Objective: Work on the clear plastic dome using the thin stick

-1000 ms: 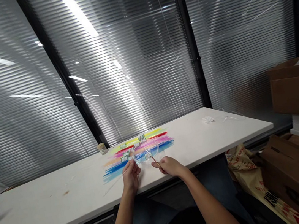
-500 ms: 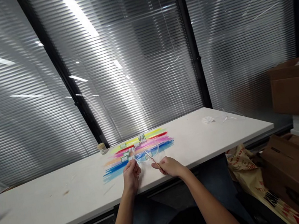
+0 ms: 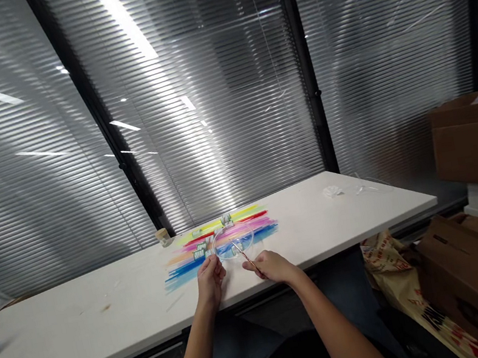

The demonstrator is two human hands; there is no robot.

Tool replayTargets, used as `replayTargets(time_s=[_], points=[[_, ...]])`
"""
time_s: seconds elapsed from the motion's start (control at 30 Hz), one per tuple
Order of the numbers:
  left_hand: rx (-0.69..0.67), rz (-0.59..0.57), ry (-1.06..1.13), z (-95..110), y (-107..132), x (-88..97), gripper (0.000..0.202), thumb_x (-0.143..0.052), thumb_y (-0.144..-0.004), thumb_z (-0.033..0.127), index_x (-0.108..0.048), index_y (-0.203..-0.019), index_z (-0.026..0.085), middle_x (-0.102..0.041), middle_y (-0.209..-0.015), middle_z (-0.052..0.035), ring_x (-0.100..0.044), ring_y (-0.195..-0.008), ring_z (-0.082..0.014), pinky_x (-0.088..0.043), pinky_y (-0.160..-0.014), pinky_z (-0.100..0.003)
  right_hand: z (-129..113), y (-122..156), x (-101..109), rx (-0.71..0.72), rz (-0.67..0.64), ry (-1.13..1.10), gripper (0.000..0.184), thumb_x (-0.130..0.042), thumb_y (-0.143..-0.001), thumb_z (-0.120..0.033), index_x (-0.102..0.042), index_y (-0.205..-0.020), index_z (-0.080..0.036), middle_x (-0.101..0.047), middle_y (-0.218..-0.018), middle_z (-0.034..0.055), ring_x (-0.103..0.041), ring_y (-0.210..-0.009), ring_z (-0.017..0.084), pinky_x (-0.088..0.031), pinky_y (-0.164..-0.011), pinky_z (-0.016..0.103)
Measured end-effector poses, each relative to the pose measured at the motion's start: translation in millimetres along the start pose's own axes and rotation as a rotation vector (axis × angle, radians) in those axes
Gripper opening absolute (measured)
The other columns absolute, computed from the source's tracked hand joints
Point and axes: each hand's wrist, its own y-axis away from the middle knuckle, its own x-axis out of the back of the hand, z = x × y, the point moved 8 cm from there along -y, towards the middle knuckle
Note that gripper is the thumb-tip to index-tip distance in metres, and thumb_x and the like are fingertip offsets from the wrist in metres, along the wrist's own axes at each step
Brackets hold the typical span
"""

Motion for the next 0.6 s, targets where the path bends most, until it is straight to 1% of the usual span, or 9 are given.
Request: replayTargets(time_s=[0.13,0.23,0.3,0.6], points=[[-0.024,0.026,0.004,2.3,0.1,1.3,0.047,-0.076,-0.066,0.047,-0.042,-0.055,0.017,-0.03,-0.052,0.0075,-0.027,-0.046,-0.0056,-0.025,-0.042,-0.019,1.8,-0.5,1.3,-0.016,0.025,-0.001,0.058,-0.053,-0.081,-0.064,-0.044,-0.047,-0.018,-0.039,-0.043,-0.0032,-0.033,-0.043,0.009,-0.027,-0.049,0.026],[-0.044,0.101,0.033,4.9,0.8,6.8,0.049,-0.075,-0.066,0.048,-0.038,-0.054,0.018,-0.028,-0.049,0.008,-0.026,-0.044,-0.0056,-0.024,-0.042,-0.019,2.8,-1.3,2.8,-0.022,0.043,-0.013,0.057,-0.052,-0.082,-0.062,-0.044,-0.046,-0.018,-0.04,-0.044,-0.0029,-0.034,-0.044,0.01,-0.028,-0.05,0.025],[-0.054,0.139,0.042,6.5,1.6,9.8,0.048,-0.075,-0.065,0.047,-0.039,-0.054,0.018,-0.028,-0.049,0.0082,-0.026,-0.043,-0.0055,-0.024,-0.042,-0.02,3.3,-1.8,3.4,-0.029,0.049,-0.01,0.057,-0.052,-0.082,-0.062,-0.044,-0.046,-0.018,-0.04,-0.044,-0.0027,-0.035,-0.044,0.01,-0.029,-0.05,0.025],[-0.045,0.164,0.014,6.0,1.6,12.0,0.044,-0.074,-0.065,0.045,-0.041,-0.053,0.018,-0.03,-0.049,0.0078,-0.028,-0.044,-0.0057,-0.025,-0.044,-0.021,3.4,-2.0,3.6,-0.035,0.059,0.008,0.057,-0.051,-0.084,-0.059,-0.046,-0.046,-0.018,-0.041,-0.044,-0.0021,-0.038,-0.044,0.01,-0.03,-0.052,0.026]])
